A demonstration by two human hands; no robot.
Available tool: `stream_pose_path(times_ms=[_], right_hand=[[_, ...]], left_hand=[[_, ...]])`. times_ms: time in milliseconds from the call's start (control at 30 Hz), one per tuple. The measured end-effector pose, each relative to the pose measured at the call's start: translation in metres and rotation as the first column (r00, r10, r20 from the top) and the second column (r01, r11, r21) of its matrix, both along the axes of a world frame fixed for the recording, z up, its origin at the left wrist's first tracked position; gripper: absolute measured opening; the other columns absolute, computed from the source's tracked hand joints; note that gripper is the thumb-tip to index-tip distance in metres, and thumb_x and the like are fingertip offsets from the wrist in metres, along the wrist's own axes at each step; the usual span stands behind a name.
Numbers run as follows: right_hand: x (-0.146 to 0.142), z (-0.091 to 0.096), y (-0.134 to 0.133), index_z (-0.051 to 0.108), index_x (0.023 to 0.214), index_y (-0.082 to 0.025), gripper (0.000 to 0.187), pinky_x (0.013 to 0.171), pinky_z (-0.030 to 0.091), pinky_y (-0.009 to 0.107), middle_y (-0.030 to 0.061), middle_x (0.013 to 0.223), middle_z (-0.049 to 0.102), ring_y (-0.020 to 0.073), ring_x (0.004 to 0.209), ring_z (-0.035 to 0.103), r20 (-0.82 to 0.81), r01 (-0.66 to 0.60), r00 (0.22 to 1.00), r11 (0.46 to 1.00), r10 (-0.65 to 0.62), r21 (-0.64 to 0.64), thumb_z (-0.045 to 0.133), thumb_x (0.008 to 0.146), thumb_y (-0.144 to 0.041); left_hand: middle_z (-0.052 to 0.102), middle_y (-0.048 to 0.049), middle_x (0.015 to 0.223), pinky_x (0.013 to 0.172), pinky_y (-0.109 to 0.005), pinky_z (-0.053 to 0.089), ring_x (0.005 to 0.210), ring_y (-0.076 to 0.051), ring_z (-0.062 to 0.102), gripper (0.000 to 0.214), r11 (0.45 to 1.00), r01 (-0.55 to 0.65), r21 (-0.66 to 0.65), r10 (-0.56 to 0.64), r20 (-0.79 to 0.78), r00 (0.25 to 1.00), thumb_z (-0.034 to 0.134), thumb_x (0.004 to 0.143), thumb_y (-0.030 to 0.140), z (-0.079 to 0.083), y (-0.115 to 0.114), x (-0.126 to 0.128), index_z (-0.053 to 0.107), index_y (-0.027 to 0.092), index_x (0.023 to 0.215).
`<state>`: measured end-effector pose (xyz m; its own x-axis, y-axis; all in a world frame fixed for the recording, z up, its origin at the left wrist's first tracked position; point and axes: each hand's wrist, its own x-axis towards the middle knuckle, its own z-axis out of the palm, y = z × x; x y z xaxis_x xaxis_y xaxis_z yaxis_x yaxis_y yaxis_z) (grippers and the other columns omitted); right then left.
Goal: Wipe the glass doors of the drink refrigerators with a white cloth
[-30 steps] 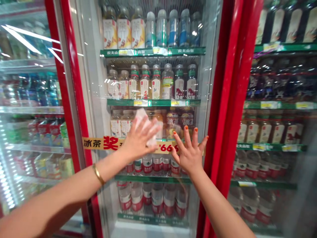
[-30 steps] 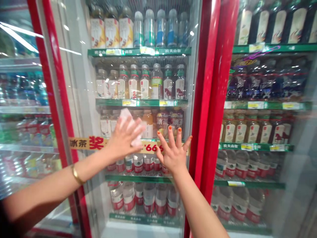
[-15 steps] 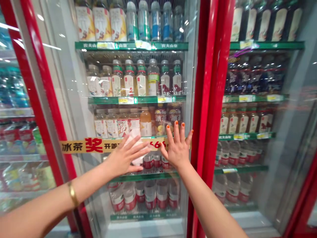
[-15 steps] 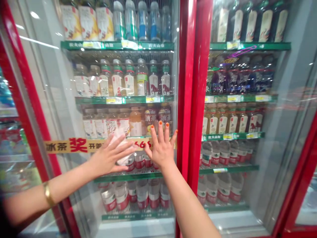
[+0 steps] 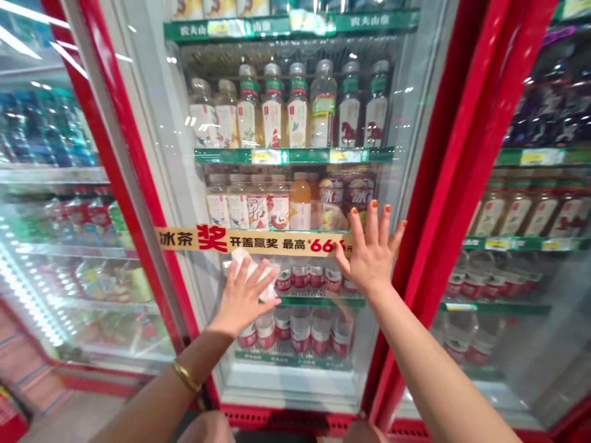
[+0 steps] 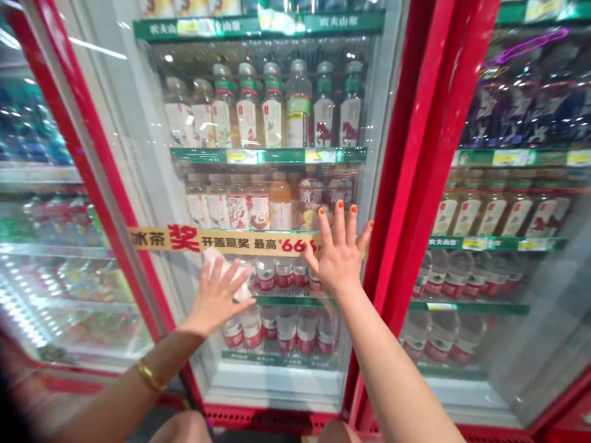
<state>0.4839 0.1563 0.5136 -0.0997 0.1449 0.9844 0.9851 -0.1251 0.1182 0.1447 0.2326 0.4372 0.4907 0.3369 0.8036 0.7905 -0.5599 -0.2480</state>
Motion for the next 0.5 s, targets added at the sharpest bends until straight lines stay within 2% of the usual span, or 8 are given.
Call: stream_pose_path(times_ms=[67,133,200,267,333,400,467,500], right_hand=[[0.0,-0.001,0.0,0.01,0.183,-0.027,0.103,0.138,0.009,0.077,0.016,0.191,0.01,0.0452,0.176,0.015,-0.002,0.014,1.0,1.0,-0.014,-0.006,0.064,0.099,-0.055],[0.0,-0.002,0.0,0.01,0.183,-0.027,0.103,0.138,0.009,0.076,0.0154,0.191,0.009,0.0447,0.176,0.014,0.003,0.019,1.0,1.0,-0.019,-0.02,0.064,0.099,-0.054],[0.001,-0.004,0.0,0.012,0.183,-0.026,0.101,0.137,0.01,0.077,0.0154,0.191,0.009,0.0452,0.176,0.014,0.0,0.024,1.0,1.0,-0.024,-0.017,0.063,0.099,-0.053],[0.003,-0.005,0.0,0.016,0.182,-0.024,0.098,0.136,0.01,0.08,0.0166,0.191,0.01,0.0472,0.176,0.014,-0.009,0.022,1.0,1.0,-0.022,-0.003,0.061,0.099,-0.053],[0.005,-0.005,0.001,0.021,0.181,-0.022,0.095,0.135,0.011,0.082,0.018,0.191,0.012,0.0495,0.175,0.015,-0.01,0.01,1.0,1.0,-0.01,0.001,0.06,0.1,-0.053],[0.005,-0.005,0.001,0.022,0.181,-0.021,0.093,0.134,0.012,0.083,0.0184,0.19,0.013,0.0503,0.174,0.016,-0.002,-0.001,1.0,1.0,0.001,0.002,0.058,0.101,-0.053],[0.004,-0.006,0.001,0.021,0.181,-0.021,0.093,0.134,0.013,0.082,0.0178,0.191,0.013,0.0493,0.175,0.016,0.014,-0.003,1.0,1.0,0.003,0.014,0.057,0.102,-0.053],[0.003,-0.006,0.001,0.02,0.181,-0.022,0.093,0.135,0.014,0.081,0.0172,0.191,0.012,0.0484,0.175,0.016,0.02,0.0,1.0,1.0,-0.001,0.019,0.057,0.102,-0.052]], left_hand=[[0.005,-0.0095,0.19,0.141,-0.076,0.006,0.176,-0.04,-0.011,0.103,0.997,-0.075,0.003,0.074,0.1,0.992,0.068,0.099,0.061,-0.01,0.005,-0.032,0.011,0.036,0.18],[-0.008,-0.021,0.187,0.137,-0.082,0.002,0.174,-0.044,-0.017,0.1,0.986,-0.164,-0.04,0.168,0.317,0.933,0.055,0.106,0.054,0.01,0.009,-0.054,-0.004,0.021,0.18],[-0.013,-0.023,0.186,0.137,-0.083,-0.001,0.173,-0.045,-0.019,0.098,0.976,-0.192,-0.107,0.22,0.485,0.846,0.048,0.108,0.059,0.034,0.009,-0.05,-0.005,0.017,0.179],[-0.013,-0.0206,0.186,0.136,-0.084,-0.001,0.173,-0.047,-0.019,0.104,0.977,-0.177,-0.118,0.212,0.446,0.869,0.052,0.105,0.065,0.034,0.006,-0.026,-0.003,0.019,0.18],[-0.009,-0.0164,0.188,0.138,-0.083,0.003,0.173,-0.047,-0.019,0.109,0.985,-0.166,-0.057,0.175,0.272,0.946,0.059,0.1,0.071,0.006,0.002,-0.003,0.004,0.023,0.181],[-0.002,-0.0091,0.19,0.141,-0.076,0.007,0.175,-0.042,-0.014,0.111,0.992,-0.126,0.022,0.121,0.162,0.979,0.065,0.096,0.075,-0.036,-0.003,0.004,0.008,0.033,0.181],[-0.004,-0.0088,0.19,0.143,-0.073,0.008,0.176,-0.04,-0.013,0.11,0.989,-0.134,0.059,0.12,0.195,0.973,0.066,0.098,0.068,-0.065,-0.006,-0.01,0.001,0.034,0.18],[-0.009,-0.0119,0.189,0.143,-0.074,0.006,0.175,-0.04,-0.015,0.108,0.985,-0.159,0.059,0.139,0.259,0.956,0.063,0.102,0.061,-0.069,-0.005,-0.02,-0.004,0.029,0.18]])
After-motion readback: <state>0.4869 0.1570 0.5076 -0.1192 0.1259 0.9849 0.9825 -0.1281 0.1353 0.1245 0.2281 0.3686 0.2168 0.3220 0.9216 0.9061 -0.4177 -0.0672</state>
